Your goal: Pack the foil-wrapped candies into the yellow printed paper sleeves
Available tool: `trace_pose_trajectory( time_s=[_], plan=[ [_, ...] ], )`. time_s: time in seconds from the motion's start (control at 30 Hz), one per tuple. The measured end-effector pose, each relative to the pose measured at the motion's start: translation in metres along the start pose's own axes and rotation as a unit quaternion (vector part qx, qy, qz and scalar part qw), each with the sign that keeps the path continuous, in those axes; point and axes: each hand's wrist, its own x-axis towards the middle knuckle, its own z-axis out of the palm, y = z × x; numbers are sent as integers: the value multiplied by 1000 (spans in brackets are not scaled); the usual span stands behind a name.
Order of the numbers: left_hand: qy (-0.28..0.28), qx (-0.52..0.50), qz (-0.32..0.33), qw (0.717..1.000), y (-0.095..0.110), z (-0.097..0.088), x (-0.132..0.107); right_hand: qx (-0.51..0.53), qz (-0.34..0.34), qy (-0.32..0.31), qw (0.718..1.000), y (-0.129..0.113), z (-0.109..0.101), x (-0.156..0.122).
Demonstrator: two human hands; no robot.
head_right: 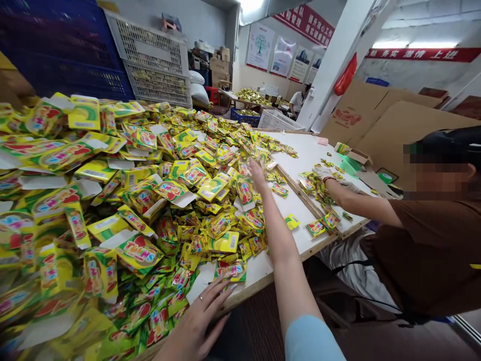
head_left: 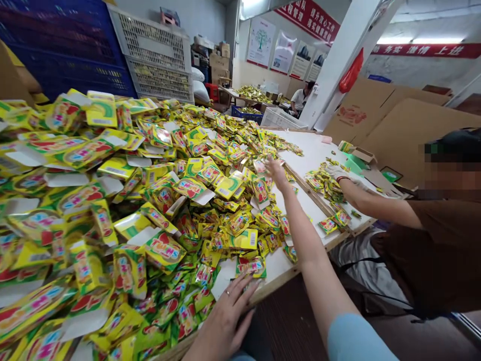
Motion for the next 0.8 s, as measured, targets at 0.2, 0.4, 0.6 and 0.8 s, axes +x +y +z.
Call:
trace_pose_trajectory(
  time_s=[0.2,0.4,0.6,0.8],
  plan=[
    [13,-63,-13,998,-4,1,4,-108,71,70,989,27,-107,-90],
    [32,-75,0,997,-3,-4,7,-192,115,107,969,61,-112,-135],
    [42,-70,-7,997,-7,-6,7,-168,110,87,976,60,-29,-92],
    [15,-67,19,997,-14,-3,4,-95,70,39,992,26,43,-51]
  ],
)
